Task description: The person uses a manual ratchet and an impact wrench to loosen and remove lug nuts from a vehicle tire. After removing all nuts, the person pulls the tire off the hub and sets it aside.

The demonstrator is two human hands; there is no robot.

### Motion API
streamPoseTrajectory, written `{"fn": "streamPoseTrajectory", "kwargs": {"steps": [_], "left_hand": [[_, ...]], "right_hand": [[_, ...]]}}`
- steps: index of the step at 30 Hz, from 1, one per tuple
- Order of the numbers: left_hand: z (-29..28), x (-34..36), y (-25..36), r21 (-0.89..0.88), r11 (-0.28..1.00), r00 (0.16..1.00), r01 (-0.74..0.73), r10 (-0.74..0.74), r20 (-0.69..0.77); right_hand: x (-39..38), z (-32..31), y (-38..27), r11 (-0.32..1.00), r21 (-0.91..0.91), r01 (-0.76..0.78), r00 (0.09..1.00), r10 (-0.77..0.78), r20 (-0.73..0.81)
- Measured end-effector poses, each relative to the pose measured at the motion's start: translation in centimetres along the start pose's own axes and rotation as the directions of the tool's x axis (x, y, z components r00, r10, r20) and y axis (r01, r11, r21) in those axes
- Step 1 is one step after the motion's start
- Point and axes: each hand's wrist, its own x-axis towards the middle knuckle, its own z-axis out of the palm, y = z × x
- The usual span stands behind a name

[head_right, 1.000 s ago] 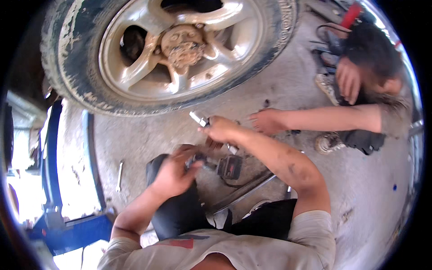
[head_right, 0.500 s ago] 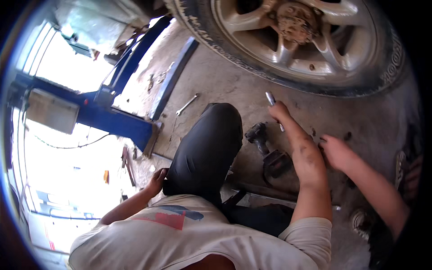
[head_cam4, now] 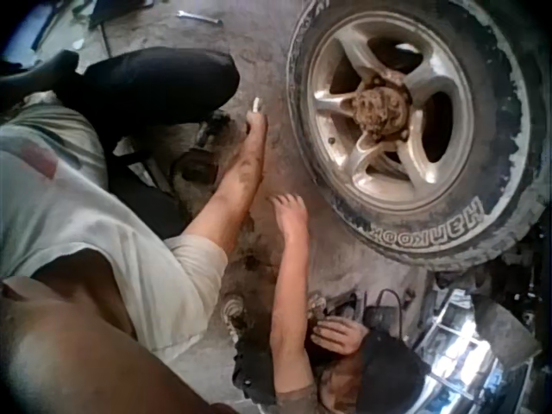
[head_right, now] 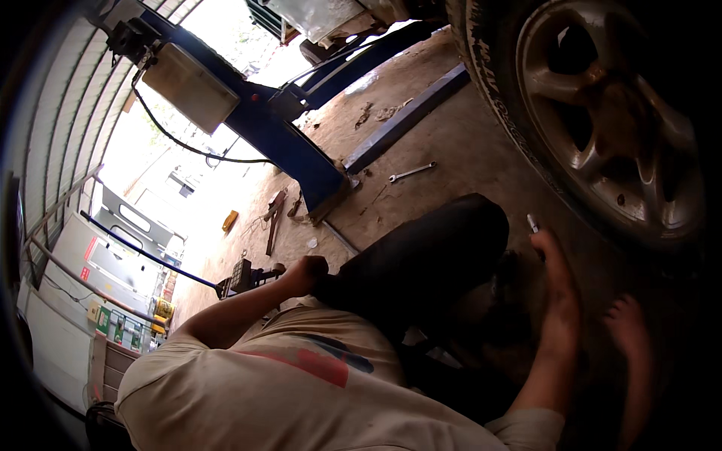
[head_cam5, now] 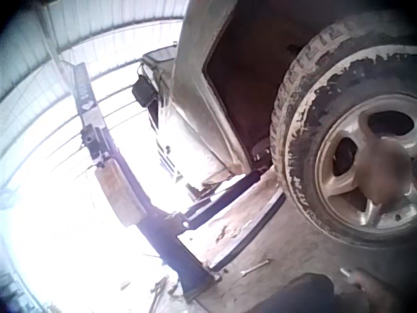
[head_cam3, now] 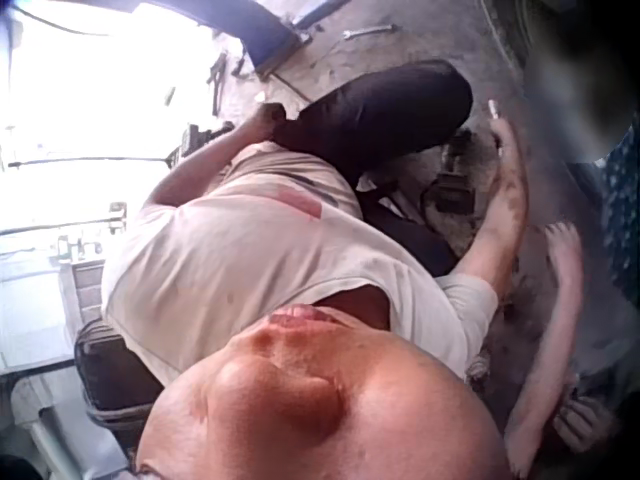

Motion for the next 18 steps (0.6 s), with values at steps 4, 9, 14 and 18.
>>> {"fn": "streamPoseTrajectory", "kwargs": {"steps": [4,9,14,18], "left_hand": [[-0.1,-3.9,1.3,-0.374,0.870,0.947,0.322,-0.297,0.124],[0.6,-2.5,2.0,-0.824,0.456,0.920,0.336,-0.345,0.184],[1.5,-2.0,0.2,-0.409,0.899,0.983,-0.157,0.102,-0.153],[2.9,-1.2,0.3,-0.198,0.952,0.957,-0.234,0.190,-0.217]], "right_hand": [[-3.7,1.6,-4.6,1.000,0.009,-0.018,0.981,0.016,0.193],[-1.5,-0.9,-1.4,0.991,-0.122,0.053,0.994,-0.041,0.100],[-1.5,-1.3,-1.7,0.998,-0.062,-0.008,0.994,0.015,0.108],[-1.7,-2.3,-1.2,0.991,-0.134,-0.008,0.984,0.031,0.173]]}}
